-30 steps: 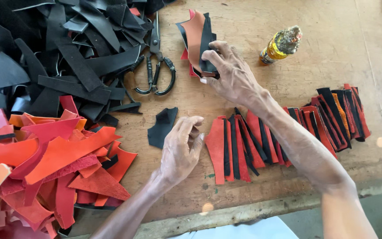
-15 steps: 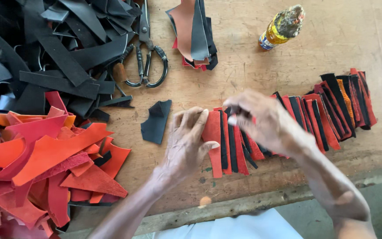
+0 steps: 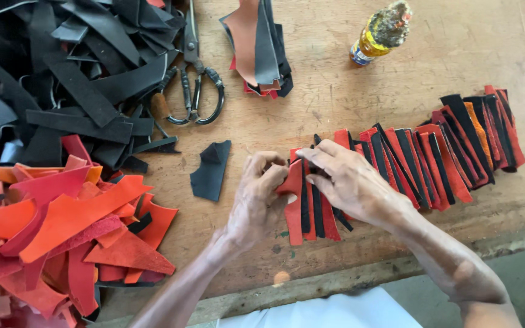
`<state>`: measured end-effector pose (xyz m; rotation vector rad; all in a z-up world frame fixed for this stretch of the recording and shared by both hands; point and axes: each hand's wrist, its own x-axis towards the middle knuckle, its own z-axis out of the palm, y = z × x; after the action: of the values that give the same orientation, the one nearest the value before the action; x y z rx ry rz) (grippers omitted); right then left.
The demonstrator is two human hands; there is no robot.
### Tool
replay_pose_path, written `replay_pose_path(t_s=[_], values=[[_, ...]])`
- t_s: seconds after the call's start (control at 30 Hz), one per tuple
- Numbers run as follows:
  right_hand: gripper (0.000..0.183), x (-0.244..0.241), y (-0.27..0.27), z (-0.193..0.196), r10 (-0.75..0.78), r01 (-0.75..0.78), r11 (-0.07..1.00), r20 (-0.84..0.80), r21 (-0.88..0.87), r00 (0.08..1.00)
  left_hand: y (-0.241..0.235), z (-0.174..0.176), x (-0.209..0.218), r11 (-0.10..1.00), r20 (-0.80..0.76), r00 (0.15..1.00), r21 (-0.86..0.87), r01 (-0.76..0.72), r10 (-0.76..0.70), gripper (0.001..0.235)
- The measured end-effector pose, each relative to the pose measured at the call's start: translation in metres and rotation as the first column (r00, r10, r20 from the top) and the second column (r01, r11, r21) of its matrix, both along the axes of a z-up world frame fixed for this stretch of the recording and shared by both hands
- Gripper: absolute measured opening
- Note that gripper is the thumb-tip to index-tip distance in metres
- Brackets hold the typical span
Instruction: The person repeatedly picks a red rubber piece and a black rubber piece, aligns their edges, and presses them together to form a paired unit. The person places each completed pair into a growing stack on the right side of the table.
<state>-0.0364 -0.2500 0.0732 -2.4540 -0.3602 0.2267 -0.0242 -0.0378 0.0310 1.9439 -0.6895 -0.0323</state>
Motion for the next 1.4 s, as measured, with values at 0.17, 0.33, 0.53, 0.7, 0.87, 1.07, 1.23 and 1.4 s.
replay_pose_path(t_s=[0.17,0.33,0.53,0.7,0.87,1.07,1.23,1.4], values=[[0.047,-0.006,0.006,-0.003,-0.013,0.013,0.998,0.011,-0.056,1.000,0.012,0.006,0.005,0.987,-0.341,0.926,-0.078,0.144,-0.162,0.028],[0.045,-0.009,0.010,0.002,-0.009,0.010,0.996,0.007,-0.084,1.000,0.046,0.031,0.014,0.646,-0.439,0.640,-0.754,0.119,-0.631,0.023],[0.037,-0.010,0.008,0.028,-0.012,0.010,0.996,-0.018,-0.086,1.000,0.064,0.044,0.029,0.667,-0.210,0.790,-0.681,0.304,-0.575,0.034],[0.044,-0.009,0.013,0.035,0.097,-0.129,0.983,0.231,0.127,0.968,0.053,0.030,0.020,0.875,-0.181,0.894,-0.355,0.330,-0.410,0.036],[0.043,-0.001,0.025,0.033,0.180,-0.274,0.934,0.360,0.230,0.915,0.050,0.015,0.018,0.903,-0.089,0.964,-0.381,0.199,-0.250,0.037],[0.028,0.004,0.021,0.028,0.280,-0.374,0.916,0.442,0.142,0.852,0.045,-0.003,0.014,0.792,-0.443,0.816,-0.610,0.030,-0.372,0.029],[0.029,0.000,0.016,0.024,0.488,-0.453,0.868,0.508,-0.201,0.710,0.051,-0.004,0.021,0.868,-0.548,0.780,-0.496,-0.014,-0.300,0.022],[0.026,-0.005,0.019,0.022,0.577,-0.476,0.817,0.489,-0.326,0.654,0.038,-0.017,0.023,0.802,-0.658,0.692,-0.565,-0.193,-0.297,0.023]])
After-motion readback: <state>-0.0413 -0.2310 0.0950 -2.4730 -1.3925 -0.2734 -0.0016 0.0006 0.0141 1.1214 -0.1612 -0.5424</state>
